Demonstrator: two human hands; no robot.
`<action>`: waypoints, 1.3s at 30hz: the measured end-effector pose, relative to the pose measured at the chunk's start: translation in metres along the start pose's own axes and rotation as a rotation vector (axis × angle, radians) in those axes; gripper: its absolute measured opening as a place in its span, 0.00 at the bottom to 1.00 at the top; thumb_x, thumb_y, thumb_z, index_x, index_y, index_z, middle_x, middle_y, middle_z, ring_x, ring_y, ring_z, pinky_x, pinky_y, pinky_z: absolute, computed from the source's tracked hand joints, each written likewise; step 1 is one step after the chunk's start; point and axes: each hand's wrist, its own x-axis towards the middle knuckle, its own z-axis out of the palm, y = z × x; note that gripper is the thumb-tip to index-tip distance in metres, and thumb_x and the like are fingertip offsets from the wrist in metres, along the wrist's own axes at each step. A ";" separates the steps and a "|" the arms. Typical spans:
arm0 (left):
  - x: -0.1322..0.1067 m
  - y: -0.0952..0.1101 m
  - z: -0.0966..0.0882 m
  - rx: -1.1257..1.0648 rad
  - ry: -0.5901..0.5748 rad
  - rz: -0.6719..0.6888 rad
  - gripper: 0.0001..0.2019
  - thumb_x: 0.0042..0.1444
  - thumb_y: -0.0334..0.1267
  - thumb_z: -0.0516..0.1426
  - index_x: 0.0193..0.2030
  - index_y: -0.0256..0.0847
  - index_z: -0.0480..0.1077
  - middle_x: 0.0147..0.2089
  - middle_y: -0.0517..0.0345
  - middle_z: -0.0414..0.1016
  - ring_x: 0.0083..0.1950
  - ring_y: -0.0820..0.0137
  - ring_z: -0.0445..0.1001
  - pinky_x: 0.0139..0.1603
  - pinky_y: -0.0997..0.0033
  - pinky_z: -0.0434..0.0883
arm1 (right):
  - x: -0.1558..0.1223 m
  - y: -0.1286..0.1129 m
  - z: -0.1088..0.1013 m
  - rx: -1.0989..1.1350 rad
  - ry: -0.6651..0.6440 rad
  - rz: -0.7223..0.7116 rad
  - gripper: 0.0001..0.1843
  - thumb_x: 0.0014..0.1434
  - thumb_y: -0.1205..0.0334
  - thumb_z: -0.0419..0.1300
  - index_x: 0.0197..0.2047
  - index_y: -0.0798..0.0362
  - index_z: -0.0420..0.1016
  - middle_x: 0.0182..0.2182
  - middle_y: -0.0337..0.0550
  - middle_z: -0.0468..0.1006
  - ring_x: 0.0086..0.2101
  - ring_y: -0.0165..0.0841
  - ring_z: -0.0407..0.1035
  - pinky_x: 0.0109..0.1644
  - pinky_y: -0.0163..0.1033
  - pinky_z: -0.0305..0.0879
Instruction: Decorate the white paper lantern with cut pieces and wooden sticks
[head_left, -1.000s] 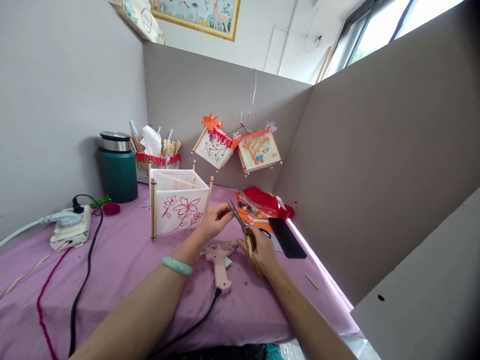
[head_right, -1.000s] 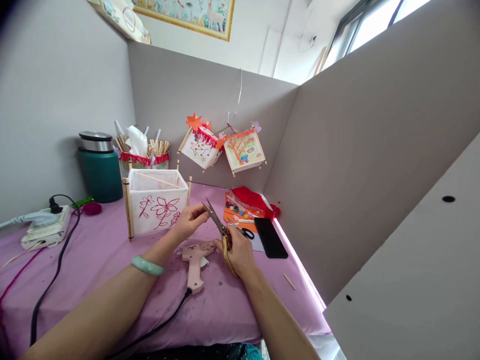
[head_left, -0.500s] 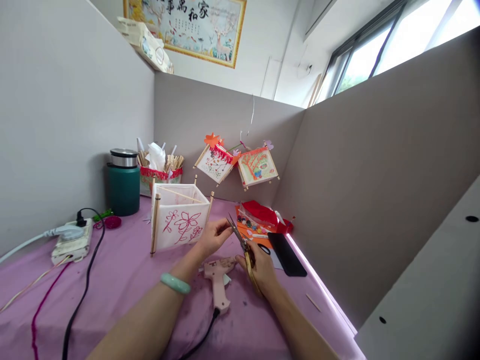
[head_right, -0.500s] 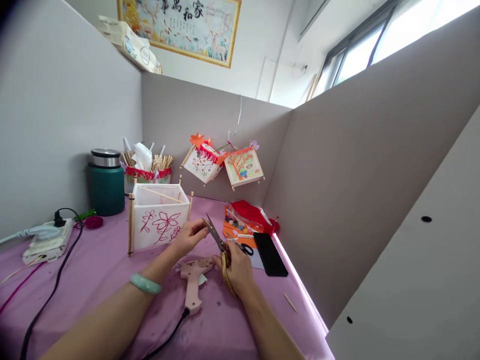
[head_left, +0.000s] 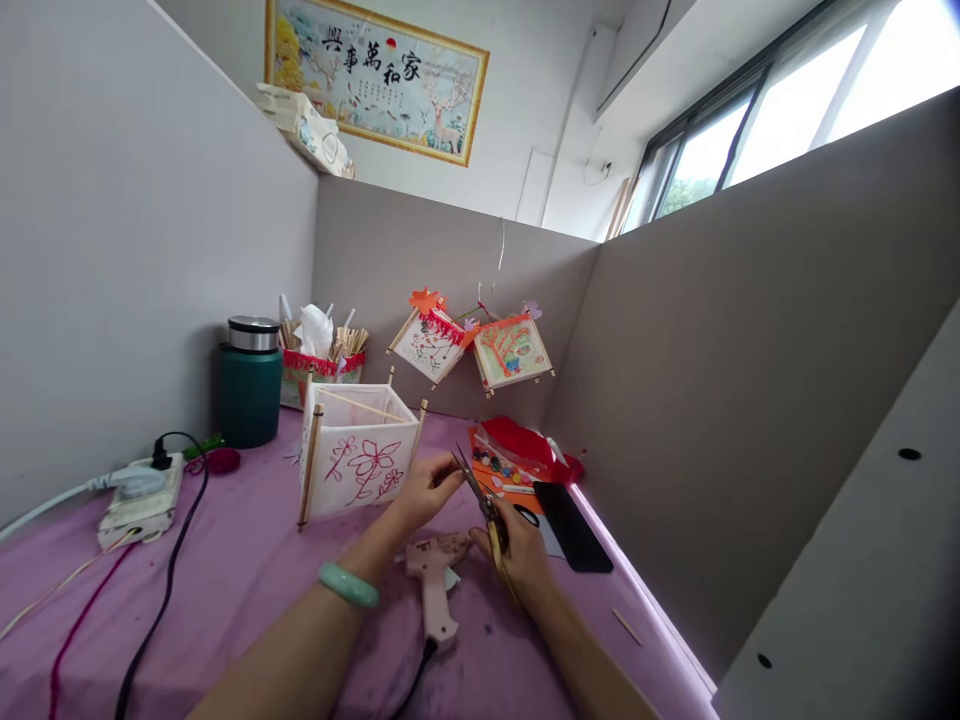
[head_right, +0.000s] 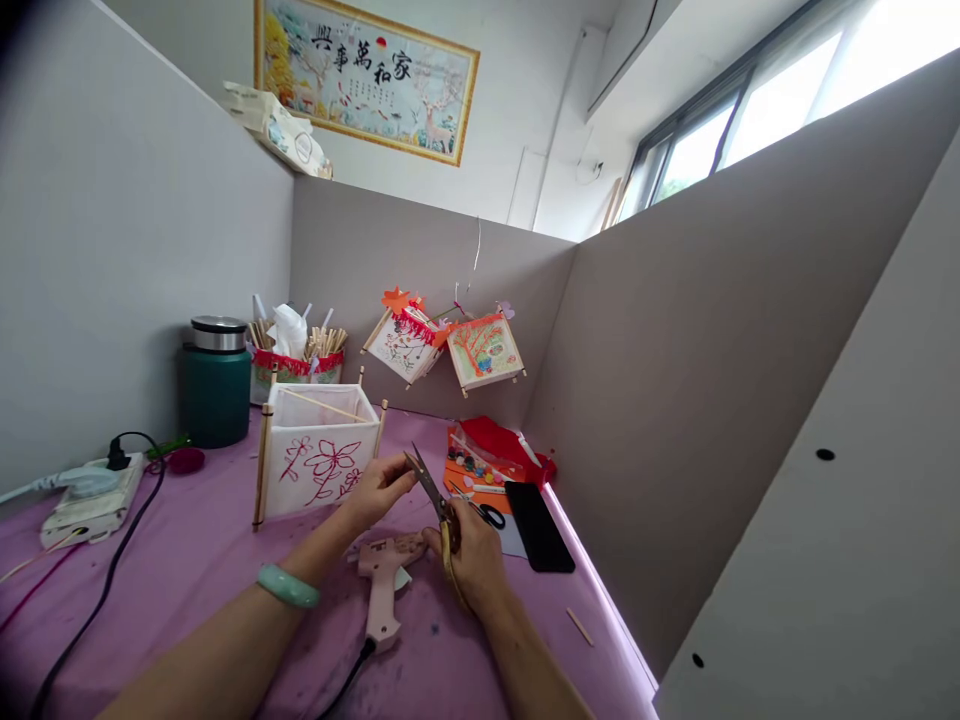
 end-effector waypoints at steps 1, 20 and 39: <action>0.000 0.000 0.000 0.004 -0.002 -0.001 0.13 0.55 0.46 0.54 0.30 0.36 0.67 0.22 0.64 0.59 0.24 0.76 0.56 0.25 0.76 0.55 | 0.000 0.000 0.000 0.000 0.003 0.001 0.14 0.53 0.61 0.57 0.45 0.52 0.68 0.28 0.39 0.74 0.27 0.33 0.68 0.31 0.36 0.63; -0.001 -0.009 -0.001 0.010 0.027 -0.008 0.11 0.53 0.43 0.55 0.27 0.37 0.65 0.22 0.65 0.58 0.24 0.76 0.56 0.24 0.76 0.56 | -0.002 -0.008 -0.002 0.039 -0.020 0.056 0.16 0.55 0.52 0.60 0.44 0.52 0.68 0.31 0.40 0.74 0.29 0.31 0.66 0.34 0.35 0.61; 0.000 -0.004 0.003 0.086 0.022 0.037 0.12 0.56 0.44 0.53 0.29 0.37 0.67 0.23 0.64 0.60 0.25 0.75 0.57 0.26 0.75 0.57 | -0.003 -0.005 -0.001 -0.019 -0.003 0.072 0.17 0.55 0.55 0.58 0.46 0.53 0.68 0.31 0.41 0.75 0.30 0.33 0.68 0.34 0.36 0.63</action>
